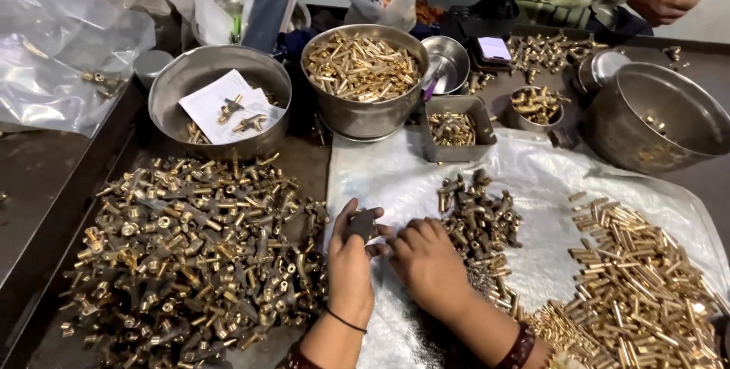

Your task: Assembling small brass valve bodies by inserting stems and internal components.

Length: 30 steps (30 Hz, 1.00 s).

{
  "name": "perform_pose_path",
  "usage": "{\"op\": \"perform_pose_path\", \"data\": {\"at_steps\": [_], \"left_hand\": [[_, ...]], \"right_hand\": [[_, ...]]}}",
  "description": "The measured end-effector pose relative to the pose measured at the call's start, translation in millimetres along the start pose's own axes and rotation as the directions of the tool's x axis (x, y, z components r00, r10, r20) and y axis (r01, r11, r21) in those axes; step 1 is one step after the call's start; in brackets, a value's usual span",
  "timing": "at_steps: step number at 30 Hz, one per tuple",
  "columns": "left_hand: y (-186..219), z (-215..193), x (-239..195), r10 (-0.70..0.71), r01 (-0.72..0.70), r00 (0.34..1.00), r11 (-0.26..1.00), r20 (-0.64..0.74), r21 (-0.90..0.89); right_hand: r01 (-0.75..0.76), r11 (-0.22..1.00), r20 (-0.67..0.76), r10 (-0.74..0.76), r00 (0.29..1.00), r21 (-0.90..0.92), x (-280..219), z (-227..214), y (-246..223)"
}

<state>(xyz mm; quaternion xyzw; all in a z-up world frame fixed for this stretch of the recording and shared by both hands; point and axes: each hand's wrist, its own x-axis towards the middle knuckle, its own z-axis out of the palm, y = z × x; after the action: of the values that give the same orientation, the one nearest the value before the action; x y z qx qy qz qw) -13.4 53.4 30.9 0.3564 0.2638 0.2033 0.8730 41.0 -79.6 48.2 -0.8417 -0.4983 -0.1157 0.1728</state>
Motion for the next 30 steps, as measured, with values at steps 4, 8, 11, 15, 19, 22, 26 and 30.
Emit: {"op": "perform_pose_path", "data": {"at_steps": [4,8,11,15,19,22,26,30], "left_hand": [[4,5,-7,0.064,-0.07,0.993,0.996,0.095,0.061],[-9,3,-7,0.084,-0.096,0.976,0.994,0.202,0.05],[-22,0,-5,0.208,-0.254,0.94,0.956,0.27,0.145],[-36,-7,7,0.155,-0.19,0.978,0.938,0.137,0.291],[-52,-18,19,0.215,-0.24,0.971,0.846,0.108,0.477],[-45,-15,16,0.145,-0.177,0.984,0.827,0.102,0.533],[-61,-27,28,0.27,-0.307,0.951,0.743,0.154,0.595],[-40,-4,7,0.079,-0.075,0.996,0.697,0.028,0.714]], "right_hand": [[0.097,0.984,0.001,-0.098,0.995,-0.153,-12,17,2],[0.047,0.987,0.062,-0.038,0.997,-0.152,-22,16,4],[-0.023,0.992,0.191,0.046,0.981,-0.123,-24,5,8],[-0.188,0.964,-0.127,0.213,0.969,0.188,-28,-33,35],[-0.39,0.841,-0.393,0.526,0.755,0.375,-71,-92,110],[-0.42,0.904,-0.714,0.239,0.658,-0.084,-123,-182,129],[-0.52,0.817,-0.517,0.342,0.785,-0.25,-248,-161,247],[-0.541,0.816,-0.436,0.42,0.796,-0.201,-249,-160,224]]}}
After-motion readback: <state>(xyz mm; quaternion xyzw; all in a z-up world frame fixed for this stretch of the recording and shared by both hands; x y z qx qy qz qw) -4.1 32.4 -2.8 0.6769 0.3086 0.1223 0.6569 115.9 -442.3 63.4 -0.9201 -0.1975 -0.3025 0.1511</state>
